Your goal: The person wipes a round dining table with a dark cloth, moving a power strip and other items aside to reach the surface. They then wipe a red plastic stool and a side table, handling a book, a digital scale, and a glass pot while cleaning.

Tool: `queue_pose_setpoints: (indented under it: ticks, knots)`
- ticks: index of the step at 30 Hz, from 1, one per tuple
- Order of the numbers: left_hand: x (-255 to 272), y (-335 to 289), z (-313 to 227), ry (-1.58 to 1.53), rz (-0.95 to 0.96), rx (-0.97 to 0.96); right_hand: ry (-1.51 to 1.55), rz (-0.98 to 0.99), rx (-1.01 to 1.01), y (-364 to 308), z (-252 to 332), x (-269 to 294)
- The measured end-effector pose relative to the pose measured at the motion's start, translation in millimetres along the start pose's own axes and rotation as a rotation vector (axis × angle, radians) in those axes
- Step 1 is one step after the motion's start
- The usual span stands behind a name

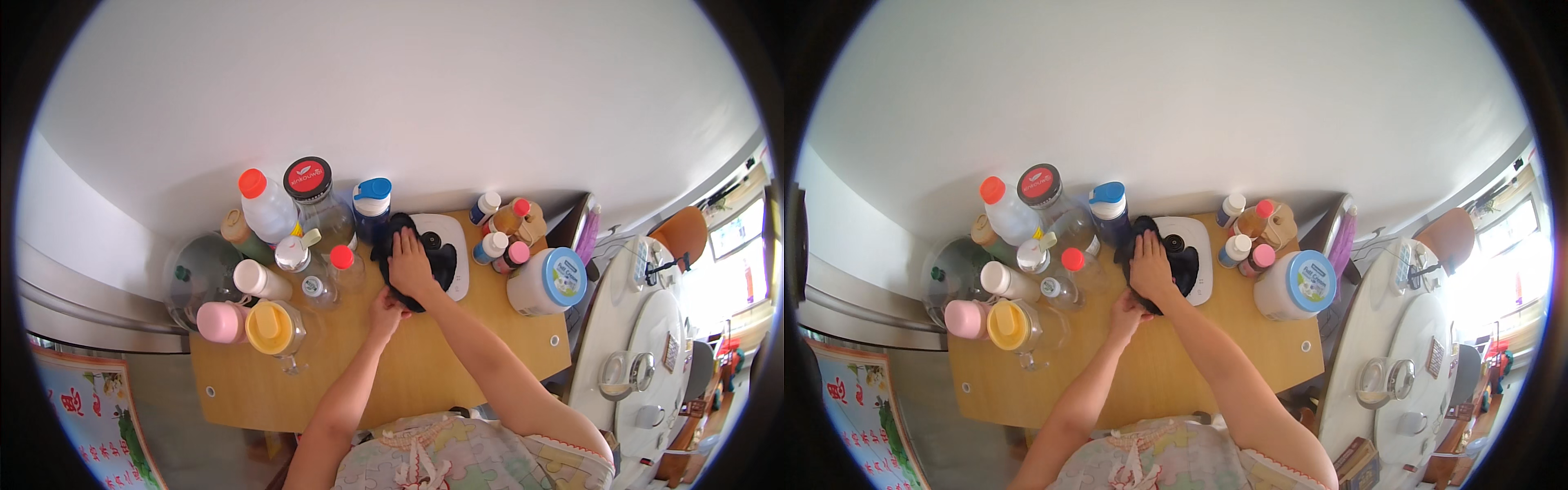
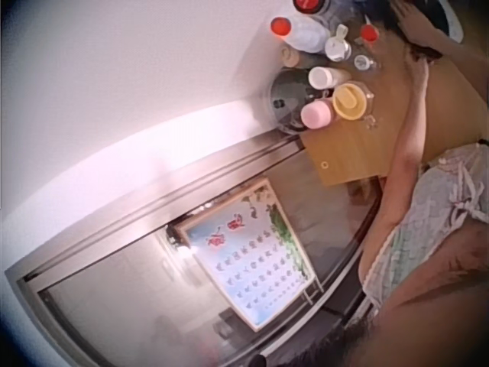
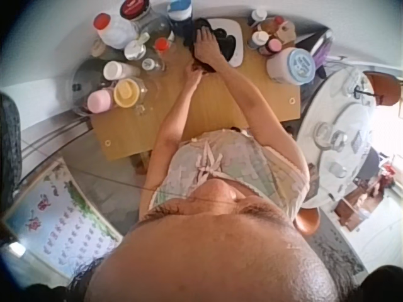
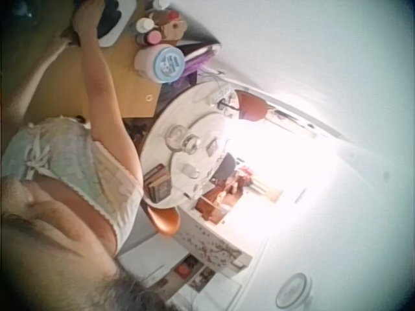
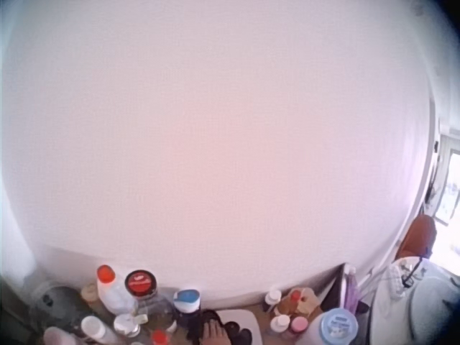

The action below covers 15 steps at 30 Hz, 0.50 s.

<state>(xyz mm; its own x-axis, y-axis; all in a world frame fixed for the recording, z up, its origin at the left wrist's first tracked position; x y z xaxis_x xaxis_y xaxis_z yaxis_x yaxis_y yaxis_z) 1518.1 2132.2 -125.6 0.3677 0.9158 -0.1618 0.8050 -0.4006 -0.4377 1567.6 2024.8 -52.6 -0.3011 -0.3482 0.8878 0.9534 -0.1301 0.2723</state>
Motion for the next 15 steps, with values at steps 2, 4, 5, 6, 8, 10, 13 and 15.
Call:
queue_pose_setpoints:
  ticks: [2,4,5,6,8,10,13,15]
  knots:
    - [6.2,4.6,9.9,0.06,-0.017,-0.028,0.026,0.078,0.053,-28.3,3.8,9.3]
    - [10.0,4.2,10.6,0.157,-0.079,-0.049,0.062,0.114,0.051,-57.4,1.8,27.5]
    - [5.8,3.2,7.7,0.106,-0.046,-0.039,0.079,0.13,0.048,-70.8,-1.1,36.9]
    - [1.1,0.3,2.2,0.056,-0.015,-0.026,0.072,0.133,0.015,-84.0,-8.3,43.4]
    - [-4.5,-4.6,-6.7,-0.045,0.039,0.0,0.063,0.14,-0.046,-105.9,-20.0,53.6]
    - [-5.1,-6.9,-11.0,-0.039,0.042,0.004,0.056,0.066,-0.107,-118.4,-30.0,61.9]
    - [-2.8,-7.2,-9.4,-0.035,0.046,0.007,0.158,-0.072,-0.23,-124.7,-47.9,69.0]
    - [-3.4,-8.3,-10.3,-0.04,0.05,0.006,0.224,-0.098,-0.274,-117.5,-44.6,71.8]
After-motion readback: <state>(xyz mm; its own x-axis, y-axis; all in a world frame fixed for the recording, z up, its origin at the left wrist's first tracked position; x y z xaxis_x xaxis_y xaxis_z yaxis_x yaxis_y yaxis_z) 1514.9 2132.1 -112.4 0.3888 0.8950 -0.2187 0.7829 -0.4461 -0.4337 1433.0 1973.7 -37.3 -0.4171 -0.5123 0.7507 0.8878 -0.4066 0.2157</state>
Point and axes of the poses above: each hand's wrist, its own y-axis towards the middle knuckle, its own x-axis out of the back of the hand, z = x × y, the point moved 5 cm from there along y, towards the middle knuckle, and after that the axes turned 8 degrees about y, right-handed, at the moved point
